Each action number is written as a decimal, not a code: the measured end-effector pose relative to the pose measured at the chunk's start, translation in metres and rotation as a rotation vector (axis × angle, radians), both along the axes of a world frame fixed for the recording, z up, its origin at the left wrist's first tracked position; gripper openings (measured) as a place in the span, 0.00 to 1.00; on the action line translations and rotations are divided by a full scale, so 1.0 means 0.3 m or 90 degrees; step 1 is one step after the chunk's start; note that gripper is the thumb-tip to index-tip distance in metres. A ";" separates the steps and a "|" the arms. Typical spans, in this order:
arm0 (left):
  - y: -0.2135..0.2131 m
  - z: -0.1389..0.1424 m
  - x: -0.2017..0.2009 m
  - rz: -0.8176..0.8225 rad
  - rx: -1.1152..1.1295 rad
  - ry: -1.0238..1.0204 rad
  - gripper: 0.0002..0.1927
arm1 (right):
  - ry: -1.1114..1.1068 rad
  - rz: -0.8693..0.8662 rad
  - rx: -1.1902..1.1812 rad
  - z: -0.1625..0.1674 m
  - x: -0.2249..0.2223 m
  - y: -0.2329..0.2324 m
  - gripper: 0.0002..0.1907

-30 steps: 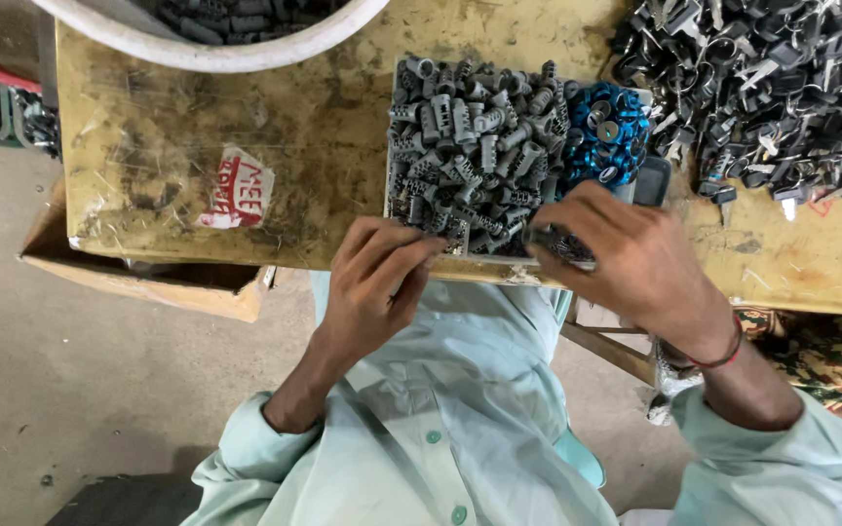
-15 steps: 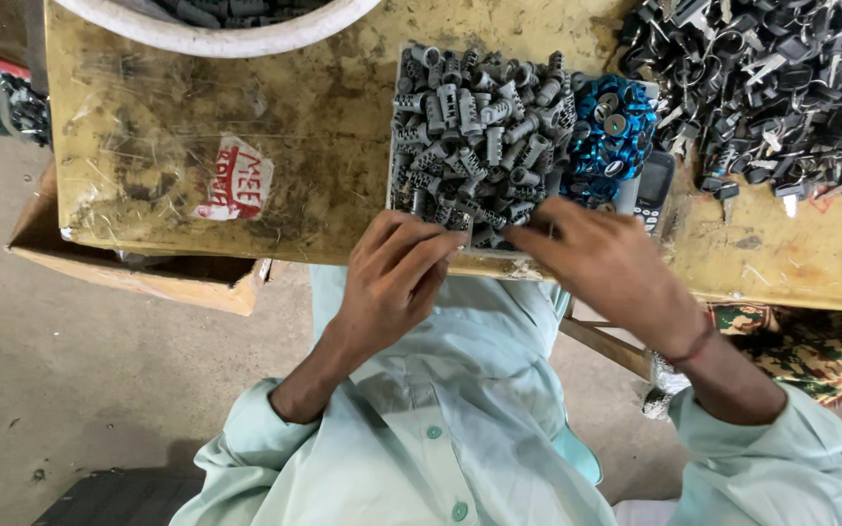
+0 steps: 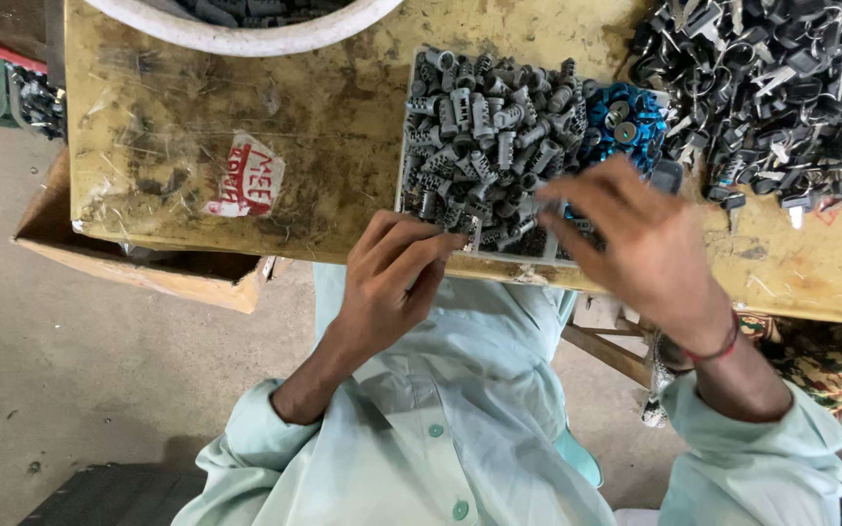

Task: The person assembles small lock components by hand at a workbench. They pick a grey cylindrical housing, insert a spring and a blue disc, then place the assembled unit into a tray. The process repeats with multiple components.

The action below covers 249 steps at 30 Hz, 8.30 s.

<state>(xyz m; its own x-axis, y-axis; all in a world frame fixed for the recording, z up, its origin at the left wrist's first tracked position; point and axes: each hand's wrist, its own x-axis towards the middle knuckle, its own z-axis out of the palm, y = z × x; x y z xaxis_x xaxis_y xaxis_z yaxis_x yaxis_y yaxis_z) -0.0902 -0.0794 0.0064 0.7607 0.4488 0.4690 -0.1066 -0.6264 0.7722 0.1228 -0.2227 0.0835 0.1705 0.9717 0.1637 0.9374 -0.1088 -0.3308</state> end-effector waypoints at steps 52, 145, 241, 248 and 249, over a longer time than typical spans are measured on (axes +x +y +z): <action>-0.034 0.007 0.003 -0.021 -0.023 0.023 0.17 | -0.058 0.089 -0.094 -0.013 -0.055 -0.011 0.08; -0.024 0.019 0.007 -0.049 -0.026 0.061 0.15 | -0.103 -0.160 -0.157 -0.080 0.011 -0.186 0.08; 0.027 0.017 -0.048 0.024 -0.119 0.139 0.09 | 0.358 -0.285 0.030 -0.212 -0.168 -0.163 0.03; -0.066 0.033 0.012 -0.064 -0.355 0.064 0.10 | 0.854 -0.322 0.081 -0.208 -0.193 -0.168 0.09; -0.081 0.035 0.031 -0.079 -0.399 0.052 0.10 | 0.920 -0.301 0.084 -0.202 -0.197 -0.165 0.11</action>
